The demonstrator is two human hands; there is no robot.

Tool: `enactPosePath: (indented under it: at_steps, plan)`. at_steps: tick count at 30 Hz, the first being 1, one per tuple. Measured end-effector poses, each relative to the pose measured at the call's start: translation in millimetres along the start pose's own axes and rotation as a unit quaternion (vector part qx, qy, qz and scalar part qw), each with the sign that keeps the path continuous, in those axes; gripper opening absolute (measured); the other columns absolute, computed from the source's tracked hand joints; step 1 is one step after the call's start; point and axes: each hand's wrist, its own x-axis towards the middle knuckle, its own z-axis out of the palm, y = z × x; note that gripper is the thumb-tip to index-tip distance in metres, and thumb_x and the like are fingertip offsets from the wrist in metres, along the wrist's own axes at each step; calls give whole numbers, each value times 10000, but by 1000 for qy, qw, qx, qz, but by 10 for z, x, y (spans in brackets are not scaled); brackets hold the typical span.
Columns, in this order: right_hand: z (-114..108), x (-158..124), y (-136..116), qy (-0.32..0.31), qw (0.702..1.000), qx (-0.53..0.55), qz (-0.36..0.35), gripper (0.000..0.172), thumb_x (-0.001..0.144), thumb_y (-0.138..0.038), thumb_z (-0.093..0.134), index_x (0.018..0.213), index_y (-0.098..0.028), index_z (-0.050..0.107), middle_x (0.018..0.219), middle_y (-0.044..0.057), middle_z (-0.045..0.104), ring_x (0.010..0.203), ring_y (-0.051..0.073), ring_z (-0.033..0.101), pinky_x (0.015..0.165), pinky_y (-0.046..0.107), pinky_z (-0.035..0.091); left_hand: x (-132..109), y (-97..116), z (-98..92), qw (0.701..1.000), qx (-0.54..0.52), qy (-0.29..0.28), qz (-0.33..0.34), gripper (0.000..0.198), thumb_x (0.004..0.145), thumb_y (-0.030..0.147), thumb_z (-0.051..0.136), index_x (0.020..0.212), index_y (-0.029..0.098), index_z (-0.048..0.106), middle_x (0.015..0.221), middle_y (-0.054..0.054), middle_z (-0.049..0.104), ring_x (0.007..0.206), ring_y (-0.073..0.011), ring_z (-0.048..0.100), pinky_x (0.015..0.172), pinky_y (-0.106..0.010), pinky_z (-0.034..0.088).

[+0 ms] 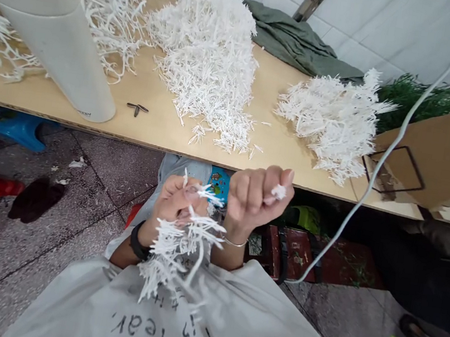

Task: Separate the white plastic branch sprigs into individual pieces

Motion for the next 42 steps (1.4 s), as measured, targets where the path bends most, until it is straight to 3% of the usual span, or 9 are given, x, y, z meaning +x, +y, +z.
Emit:
enactPosePath:
  at_steps: [4,8,12,16,22,25,31,39,42]
  plan:
    - [-255,413,36,94,900,-407,-124,316,884,-442,526,672,-237,413,563,-61,407,472,83,386,483,225,350,-39,20,-14,984,128,94,81,365,867,347,605,575,164,486,468,55,398,380,-41,351,381,-173,283]
    - [-520,696,138,-30,742,-669,-23,307,843,-472,559,990,-207,513,1008,90,600,941,205,538,883,420,439,-11,74,-51,956,243,133,99,298,888,376,588,674,168,594,519,42,435,431,-45,371,413,-174,292]
    - [-333,479,67,-224,852,-469,61,409,936,-556,330,1035,-211,526,964,63,621,839,145,584,749,310,471,43,139,-69,952,270,132,53,302,886,389,590,685,163,583,526,46,456,401,-33,346,386,-169,262]
    - [-87,234,-113,-368,838,-388,106,284,918,-441,499,785,-195,547,634,-40,505,558,64,442,536,216,349,-15,253,-85,921,375,95,41,413,892,388,576,561,151,508,436,38,459,373,-42,378,379,-178,265]
    - [-100,-50,-45,-403,880,-181,177,514,953,-401,409,485,-188,430,402,-57,394,341,27,327,390,203,255,-141,348,-72,953,258,-60,-149,472,868,469,572,520,166,476,367,41,382,299,-45,290,316,-204,187]
    - [-85,-225,108,-263,928,-195,178,617,928,-592,297,433,-224,290,281,-89,245,223,30,198,297,207,202,-71,246,-50,965,85,-71,-236,527,783,569,613,481,196,394,314,70,280,234,-47,201,262,-212,171]
    - [-273,229,-156,89,898,-430,-18,657,896,-675,96,485,-219,330,381,-90,122,281,16,87,364,219,119,-15,270,13,998,64,22,-17,603,757,522,646,405,200,278,238,74,209,196,-54,190,228,-195,202]
    - [-625,762,141,-38,782,-620,46,359,765,-546,649,885,-211,609,862,61,625,811,202,575,829,428,464,2,150,-44,927,245,249,135,277,881,404,595,719,185,542,532,56,513,383,-44,429,399,-166,367]
    - [-413,497,147,-134,842,-512,104,451,920,-567,376,801,-192,595,803,52,632,770,152,587,784,339,472,50,137,-113,897,338,236,161,194,871,366,618,801,193,565,632,48,570,521,-57,538,541,-171,450]
